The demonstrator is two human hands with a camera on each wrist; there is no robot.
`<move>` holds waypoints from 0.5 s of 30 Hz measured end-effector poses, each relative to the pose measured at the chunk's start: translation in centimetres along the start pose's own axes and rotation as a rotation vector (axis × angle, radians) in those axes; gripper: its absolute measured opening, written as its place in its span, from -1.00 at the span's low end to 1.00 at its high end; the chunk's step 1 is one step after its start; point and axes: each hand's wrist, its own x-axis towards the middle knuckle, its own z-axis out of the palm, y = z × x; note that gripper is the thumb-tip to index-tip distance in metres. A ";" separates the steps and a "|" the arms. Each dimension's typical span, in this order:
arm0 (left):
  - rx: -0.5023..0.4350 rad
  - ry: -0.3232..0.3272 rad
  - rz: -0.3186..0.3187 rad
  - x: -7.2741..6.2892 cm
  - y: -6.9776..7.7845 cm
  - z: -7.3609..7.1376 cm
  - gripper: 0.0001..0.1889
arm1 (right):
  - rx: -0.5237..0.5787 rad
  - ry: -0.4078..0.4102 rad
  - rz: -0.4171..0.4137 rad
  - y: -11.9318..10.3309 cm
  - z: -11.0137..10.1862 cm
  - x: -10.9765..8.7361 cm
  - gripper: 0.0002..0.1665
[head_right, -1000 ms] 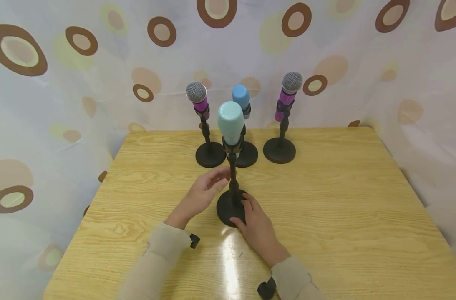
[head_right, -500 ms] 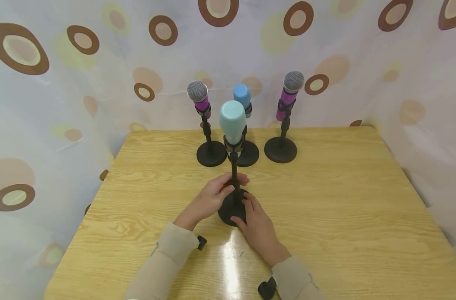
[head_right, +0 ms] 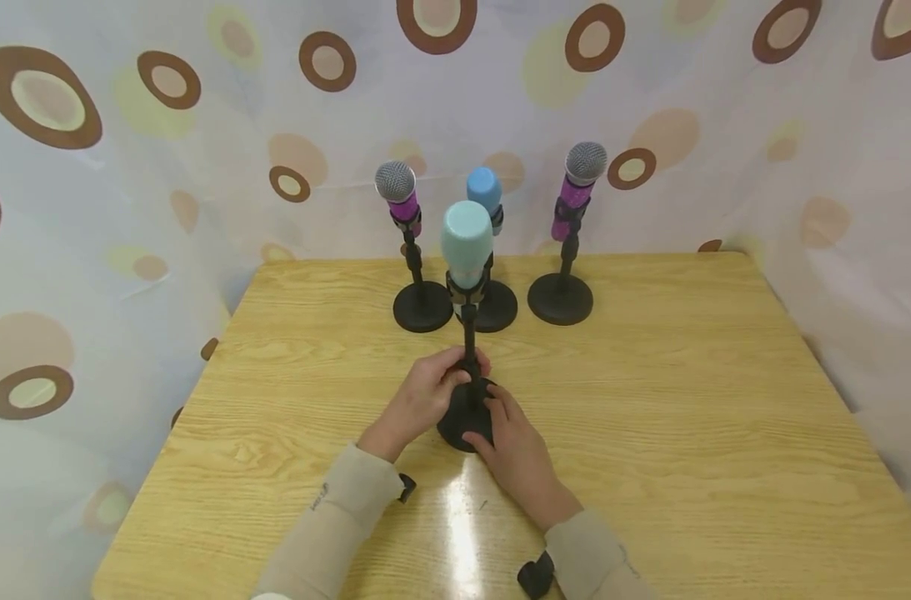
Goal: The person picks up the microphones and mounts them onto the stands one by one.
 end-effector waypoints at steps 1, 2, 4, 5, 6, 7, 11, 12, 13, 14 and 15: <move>0.010 0.009 0.011 0.0 -0.1 0.0 -0.77 | -0.001 -0.002 0.000 0.0 0.0 0.0 -0.30; 0.022 0.018 0.023 -0.1 -0.1 0.1 -0.77 | -0.001 -0.002 -0.002 0.0 0.0 0.0 -0.30; 0.049 0.033 0.045 -0.1 -0.2 0.1 -0.76 | -0.006 0.004 -0.005 0.0 0.1 0.1 -0.31; 0.063 0.044 0.053 -0.1 -0.3 0.1 -0.76 | -0.008 0.008 -0.006 0.0 0.2 0.1 -0.31; 0.077 0.052 0.061 -0.1 -0.3 0.1 -0.75 | -0.010 0.012 -0.007 -0.1 0.2 0.1 -0.31; 0.092 0.061 0.068 -0.1 -0.3 0.1 -0.75 | -0.012 0.016 -0.007 -0.1 0.2 0.1 -0.31; 0.124 0.089 0.065 0.0 -0.2 0.2 -0.75 | -0.009 0.023 -0.004 -0.2 0.3 0.0 -0.31; 0.122 0.089 0.058 -0.1 -0.2 0.2 -0.75 | -0.009 0.023 -0.003 -0.2 0.3 0.0 -0.31; 0.114 0.090 0.051 -0.1 -0.1 0.2 -0.75 | -0.008 0.021 -0.001 -0.2 0.3 0.0 -0.30; 0.101 0.091 0.044 -0.1 -0.1 0.3 -0.74 | -0.007 0.019 0.002 -0.2 0.3 0.1 -0.30; 0.089 0.093 0.039 -0.1 -0.1 0.4 -0.73 | -0.008 0.018 0.002 -0.2 0.3 0.0 -0.30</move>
